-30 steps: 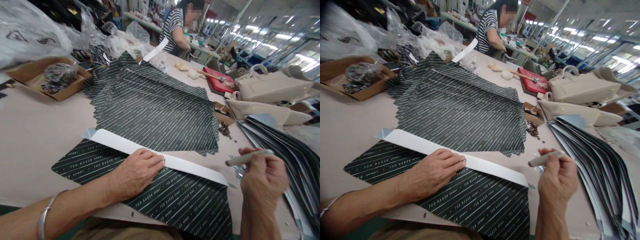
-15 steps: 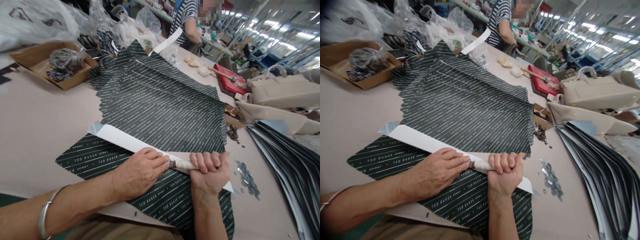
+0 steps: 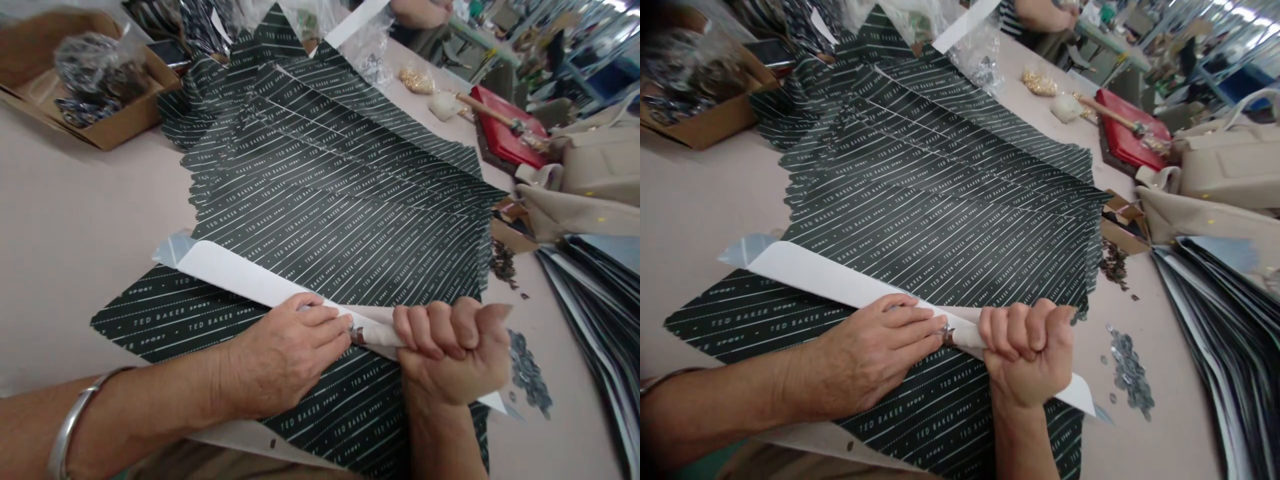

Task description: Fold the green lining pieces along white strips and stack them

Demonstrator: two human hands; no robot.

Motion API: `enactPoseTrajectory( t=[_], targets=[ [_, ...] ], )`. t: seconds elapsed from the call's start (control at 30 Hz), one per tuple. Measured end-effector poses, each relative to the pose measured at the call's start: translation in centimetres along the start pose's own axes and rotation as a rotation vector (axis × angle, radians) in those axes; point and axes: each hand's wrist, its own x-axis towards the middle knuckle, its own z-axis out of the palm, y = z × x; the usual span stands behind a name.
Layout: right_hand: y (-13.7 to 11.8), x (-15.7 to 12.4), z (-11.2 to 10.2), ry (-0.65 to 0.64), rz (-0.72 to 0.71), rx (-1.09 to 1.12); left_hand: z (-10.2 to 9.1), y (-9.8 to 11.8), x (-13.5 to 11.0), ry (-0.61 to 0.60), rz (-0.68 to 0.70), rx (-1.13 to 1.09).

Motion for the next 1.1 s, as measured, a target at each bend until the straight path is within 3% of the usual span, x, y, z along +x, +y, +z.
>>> enactPoseTrajectory(
  t=[0.13, 0.23, 0.53, 0.73, 0.97, 1.1],
  targets=[
    [-0.1, -0.3, 1.4, -0.149, 0.005, -0.135, -0.2, -0.1, 0.1, 0.007, 0.000, -0.034],
    [-0.4, -0.2, 1.2, -0.185, 0.034, -0.148, -0.2, 0.0, -0.1, 0.026, 0.001, -0.026],
    [-0.4, -0.9, -0.1, 0.138, -0.102, -0.080, 0.1, 0.0, -0.3, 0.034, 0.010, -0.017],
    [0.1, -1.0, 0.6, 0.146, -0.137, -0.137, 0.0, 0.1, -0.2, 0.025, 0.001, -0.026],
    [0.2, -2.8, 2.2, -0.076, -0.127, -0.369, -0.1, 0.2, 0.0, 0.088, -0.023, -0.085],
    [0.6, -2.9, 3.0, -0.352, -0.217, -0.653, 0.0, 0.3, 0.0, 0.096, -0.015, -0.108]
  ],
)
